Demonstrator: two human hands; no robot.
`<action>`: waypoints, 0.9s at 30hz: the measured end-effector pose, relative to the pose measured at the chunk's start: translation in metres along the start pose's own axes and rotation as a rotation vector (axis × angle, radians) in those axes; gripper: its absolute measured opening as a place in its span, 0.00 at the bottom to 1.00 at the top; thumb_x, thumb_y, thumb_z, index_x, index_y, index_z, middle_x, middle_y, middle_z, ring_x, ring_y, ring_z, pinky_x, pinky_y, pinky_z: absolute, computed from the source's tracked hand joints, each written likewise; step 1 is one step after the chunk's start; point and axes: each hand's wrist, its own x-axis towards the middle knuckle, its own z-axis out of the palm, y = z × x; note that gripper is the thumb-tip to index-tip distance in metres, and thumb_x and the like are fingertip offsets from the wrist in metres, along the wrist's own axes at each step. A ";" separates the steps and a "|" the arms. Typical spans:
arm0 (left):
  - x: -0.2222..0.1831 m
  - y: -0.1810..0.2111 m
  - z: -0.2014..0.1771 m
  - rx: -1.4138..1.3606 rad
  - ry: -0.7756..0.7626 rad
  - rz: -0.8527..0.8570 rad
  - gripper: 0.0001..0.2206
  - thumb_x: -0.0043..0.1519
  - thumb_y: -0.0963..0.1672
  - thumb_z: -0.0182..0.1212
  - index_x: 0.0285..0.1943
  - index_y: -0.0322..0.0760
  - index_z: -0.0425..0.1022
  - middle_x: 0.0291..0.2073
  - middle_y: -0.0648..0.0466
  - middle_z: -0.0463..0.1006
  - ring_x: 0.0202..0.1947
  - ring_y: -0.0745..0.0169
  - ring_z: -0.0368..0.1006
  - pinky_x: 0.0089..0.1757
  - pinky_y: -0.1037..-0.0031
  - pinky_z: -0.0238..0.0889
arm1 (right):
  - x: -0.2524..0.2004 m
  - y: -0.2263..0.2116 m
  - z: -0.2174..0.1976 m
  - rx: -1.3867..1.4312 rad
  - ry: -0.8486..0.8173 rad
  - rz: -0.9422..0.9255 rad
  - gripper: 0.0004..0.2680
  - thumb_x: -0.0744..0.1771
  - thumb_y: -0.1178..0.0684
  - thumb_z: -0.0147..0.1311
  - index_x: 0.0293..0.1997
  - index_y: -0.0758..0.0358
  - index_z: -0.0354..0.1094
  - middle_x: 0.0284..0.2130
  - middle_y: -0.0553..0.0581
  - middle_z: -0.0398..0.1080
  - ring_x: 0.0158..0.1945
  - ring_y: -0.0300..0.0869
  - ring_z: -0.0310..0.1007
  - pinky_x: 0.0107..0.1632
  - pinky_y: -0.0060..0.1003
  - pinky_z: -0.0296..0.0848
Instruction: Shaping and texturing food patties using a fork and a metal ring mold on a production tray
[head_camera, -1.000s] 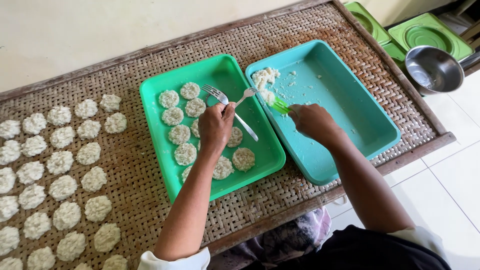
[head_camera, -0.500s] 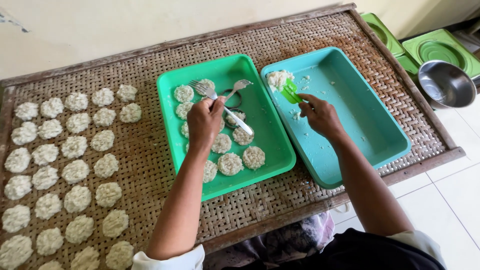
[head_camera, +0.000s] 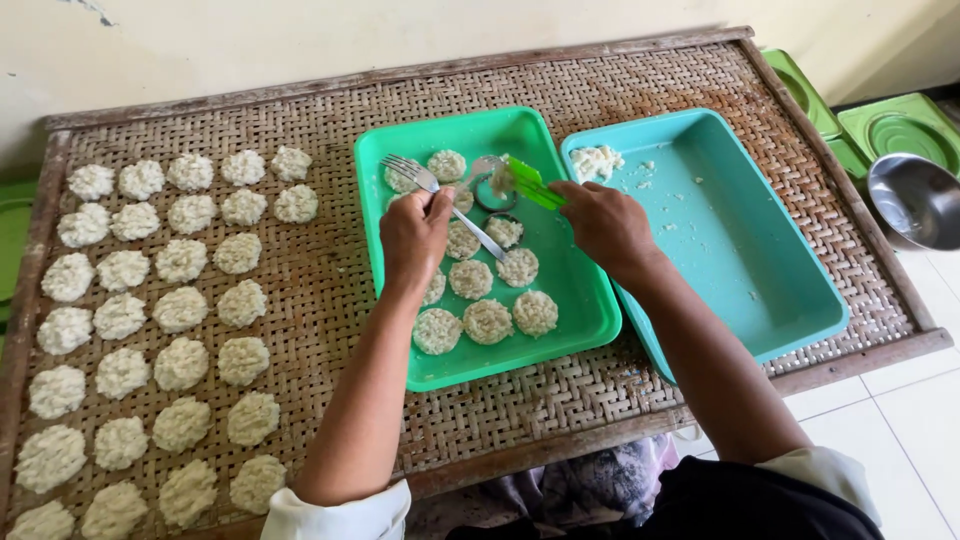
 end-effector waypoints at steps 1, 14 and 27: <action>0.002 -0.006 0.003 -0.003 0.004 -0.003 0.16 0.61 0.54 0.57 0.40 0.44 0.85 0.28 0.50 0.83 0.40 0.39 0.79 0.42 0.52 0.72 | 0.002 -0.002 0.003 -0.002 -0.001 -0.005 0.12 0.70 0.50 0.50 0.60 0.42 0.69 0.38 0.55 0.78 0.40 0.61 0.78 0.45 0.56 0.77; 0.019 -0.046 0.032 0.116 -0.034 -0.015 0.17 0.62 0.54 0.55 0.38 0.44 0.85 0.29 0.50 0.84 0.40 0.39 0.81 0.43 0.54 0.74 | 0.007 -0.007 0.012 0.012 -0.055 0.038 0.11 0.71 0.51 0.48 0.60 0.41 0.68 0.37 0.58 0.75 0.39 0.62 0.78 0.43 0.59 0.77; 0.005 -0.026 0.016 0.108 -0.038 -0.032 0.17 0.62 0.53 0.54 0.38 0.43 0.85 0.29 0.45 0.83 0.42 0.34 0.79 0.45 0.51 0.72 | -0.019 0.016 -0.013 0.455 0.083 0.154 0.13 0.71 0.53 0.49 0.65 0.45 0.68 0.35 0.57 0.78 0.43 0.55 0.79 0.53 0.56 0.72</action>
